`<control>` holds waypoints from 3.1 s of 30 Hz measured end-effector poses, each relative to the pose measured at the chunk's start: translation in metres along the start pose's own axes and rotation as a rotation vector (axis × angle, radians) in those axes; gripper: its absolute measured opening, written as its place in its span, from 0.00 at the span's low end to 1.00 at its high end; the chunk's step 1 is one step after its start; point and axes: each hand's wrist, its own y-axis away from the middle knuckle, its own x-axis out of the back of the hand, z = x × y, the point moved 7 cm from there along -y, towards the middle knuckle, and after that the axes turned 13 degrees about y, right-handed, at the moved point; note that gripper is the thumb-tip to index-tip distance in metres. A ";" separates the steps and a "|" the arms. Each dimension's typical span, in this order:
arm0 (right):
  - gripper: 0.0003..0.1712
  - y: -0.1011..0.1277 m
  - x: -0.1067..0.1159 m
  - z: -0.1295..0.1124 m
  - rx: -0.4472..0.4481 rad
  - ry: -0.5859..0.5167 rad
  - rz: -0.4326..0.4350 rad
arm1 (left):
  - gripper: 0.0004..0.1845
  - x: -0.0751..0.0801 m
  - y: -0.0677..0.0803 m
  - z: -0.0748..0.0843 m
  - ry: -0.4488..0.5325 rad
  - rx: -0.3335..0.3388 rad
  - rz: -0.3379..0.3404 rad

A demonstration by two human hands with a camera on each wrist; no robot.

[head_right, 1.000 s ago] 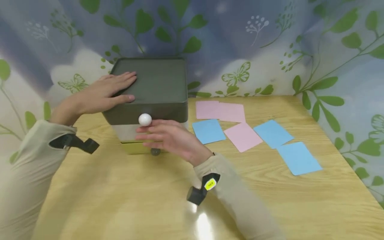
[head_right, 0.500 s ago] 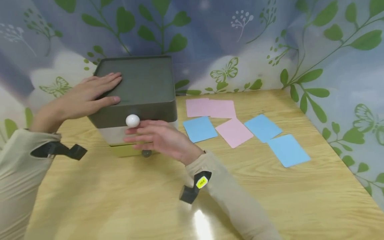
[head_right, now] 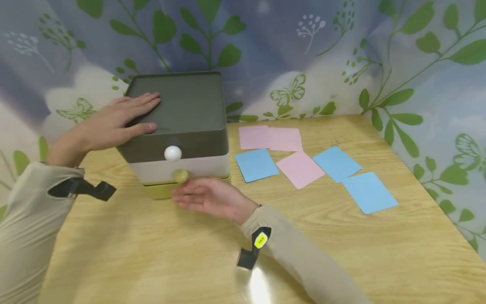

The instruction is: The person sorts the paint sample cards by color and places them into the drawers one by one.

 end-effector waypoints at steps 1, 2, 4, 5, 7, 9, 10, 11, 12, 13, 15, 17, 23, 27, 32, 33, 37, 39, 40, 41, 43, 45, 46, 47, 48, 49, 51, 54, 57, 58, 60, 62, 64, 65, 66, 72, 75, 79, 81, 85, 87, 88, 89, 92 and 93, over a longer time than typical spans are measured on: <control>0.12 -0.003 0.000 0.000 0.005 -0.019 -0.007 | 0.40 0.000 0.000 0.001 -0.003 -0.003 0.003; 0.12 -0.005 -0.001 -0.001 0.009 -0.033 -0.013 | 0.40 0.000 0.000 0.001 -0.003 -0.005 0.005; 0.12 -0.008 -0.001 -0.002 0.015 -0.044 -0.027 | 0.40 0.001 0.001 0.002 -0.001 -0.010 0.008; 0.13 -0.010 -0.001 -0.002 0.014 -0.042 -0.029 | 0.40 0.001 0.001 0.002 0.000 -0.012 0.011; 0.14 -0.013 0.000 -0.001 0.010 -0.025 -0.032 | 0.40 0.001 0.001 0.002 0.004 -0.014 0.014; 0.13 -0.016 0.002 0.001 0.012 -0.004 -0.031 | 0.40 0.001 0.001 0.002 0.010 -0.019 0.018; 0.14 -0.017 0.003 0.002 0.017 0.006 -0.026 | 0.40 0.001 0.001 0.001 0.012 -0.020 0.019; 0.14 -0.019 0.005 0.004 0.025 0.018 -0.024 | 0.40 0.001 0.001 0.002 0.011 -0.019 0.022; 0.15 -0.020 0.006 0.005 0.036 0.027 -0.027 | 0.40 0.001 0.002 0.002 0.010 -0.018 0.022; 0.17 -0.021 0.006 0.006 0.048 0.026 -0.031 | 0.39 0.001 0.002 0.003 0.007 -0.016 0.023; 0.21 -0.023 0.005 0.006 0.084 0.021 -0.047 | 0.39 0.001 0.003 0.004 0.001 -0.011 0.023; 0.23 -0.025 0.003 0.006 0.117 0.011 -0.070 | 0.39 0.001 0.003 0.004 -0.003 -0.003 0.023; 0.20 -0.024 -0.002 0.003 0.173 0.030 -0.127 | 0.39 0.001 0.002 0.003 -0.003 0.005 0.029; 0.19 -0.024 0.000 0.003 0.201 0.044 -0.132 | 0.39 0.000 0.002 0.002 -0.002 0.009 0.032; 0.19 -0.027 0.001 0.004 0.238 0.009 -0.157 | 0.39 0.000 0.003 0.000 -0.002 0.017 0.037; 0.20 -0.028 0.001 0.005 0.247 0.006 -0.160 | 0.39 0.000 0.004 0.000 -0.001 0.018 0.038; 0.20 -0.029 0.002 0.006 0.287 0.018 -0.144 | 0.39 0.000 0.003 -0.001 -0.002 0.017 0.038; 0.19 -0.029 0.003 0.006 0.304 0.030 -0.124 | 0.39 -0.001 0.003 -0.001 -0.003 0.016 0.038; 0.18 -0.029 0.003 0.006 0.300 0.024 -0.114 | 0.39 -0.001 0.002 -0.001 -0.004 0.016 0.037; 0.17 -0.029 0.004 0.007 0.295 0.018 -0.102 | 0.39 -0.001 0.002 -0.001 -0.004 0.018 0.035; 0.18 -0.029 0.005 0.008 0.274 0.007 -0.080 | 0.39 -0.001 0.001 -0.001 -0.003 0.020 0.034; 0.22 -0.029 0.005 0.009 0.252 -0.002 -0.059 | 0.39 -0.001 0.002 0.000 0.000 0.022 0.035; 0.23 -0.029 0.005 0.010 0.238 -0.009 -0.048 | 0.39 -0.001 0.002 0.000 0.001 0.023 0.036; 0.25 -0.029 0.005 0.011 0.229 -0.006 -0.039 | 0.39 0.000 0.002 0.000 0.002 0.023 0.038; 0.25 -0.029 0.005 0.011 0.221 -0.004 -0.033 | 0.39 0.000 0.002 0.000 0.002 0.023 0.040; 0.25 -0.029 0.004 0.012 0.215 -0.001 -0.027 | 0.39 0.000 0.003 0.000 0.002 0.023 0.042; 0.25 -0.029 0.003 0.013 0.202 -0.003 -0.020 | 0.39 0.001 0.003 0.000 -0.001 0.023 0.045; 0.30 -0.027 0.001 0.014 0.189 0.012 -0.016 | 0.38 0.001 0.003 0.000 -0.003 0.020 0.045; 0.32 -0.026 0.001 0.016 0.180 0.036 -0.017 | 0.38 0.001 0.003 0.002 0.000 0.015 0.047; 0.33 -0.026 0.001 0.017 0.177 0.045 -0.017 | 0.38 0.001 0.003 0.002 0.001 0.013 0.047; 0.32 -0.026 0.001 0.018 0.167 0.058 -0.017 | 0.38 0.002 0.003 0.003 0.002 0.010 0.047; 0.32 -0.026 0.000 0.019 0.158 0.069 -0.020 | 0.38 0.001 0.002 0.002 -0.002 0.012 0.048; 0.31 -0.025 0.000 0.020 0.150 0.080 -0.026 | 0.39 0.001 0.002 0.001 -0.006 0.015 0.047; 0.31 -0.025 0.000 0.021 0.148 0.084 -0.031 | 0.39 0.001 0.002 0.000 -0.008 0.016 0.047; 0.31 -0.024 -0.001 0.021 0.147 0.085 -0.036 | 0.39 0.001 0.002 0.000 -0.009 0.018 0.048; 0.30 -0.020 -0.002 0.024 0.147 0.083 -0.052 | 0.39 0.001 0.002 -0.001 -0.008 0.020 0.047; 0.30 -0.017 -0.004 0.024 0.153 0.073 -0.045 | 0.39 0.000 0.002 -0.001 -0.009 0.020 0.046; 0.30 -0.013 -0.007 0.025 0.155 0.058 -0.036 | 0.39 0.000 0.002 -0.002 -0.007 0.027 0.047; 0.30 -0.011 -0.009 0.026 0.155 0.061 -0.034 | 0.39 0.000 0.002 -0.002 -0.006 0.030 0.048; 0.29 -0.006 -0.013 0.029 0.155 0.057 -0.028 | 0.39 0.000 0.003 -0.001 -0.001 0.034 0.046; 0.29 -0.004 -0.014 0.031 0.157 0.049 -0.023 | 0.39 0.000 0.003 -0.001 -0.001 0.031 0.046; 0.29 -0.003 -0.015 0.032 0.157 0.043 -0.021 | 0.39 0.001 0.003 0.000 -0.001 0.029 0.046; 0.29 -0.001 -0.015 0.033 0.156 0.040 -0.020 | 0.39 0.001 0.003 0.000 0.001 0.026 0.046; 0.28 0.002 -0.018 0.036 0.151 0.042 -0.019 | 0.39 0.001 0.003 0.000 0.001 0.024 0.042; 0.28 0.004 -0.019 0.037 0.151 0.049 -0.020 | 0.39 0.001 0.003 0.001 0.002 0.024 0.040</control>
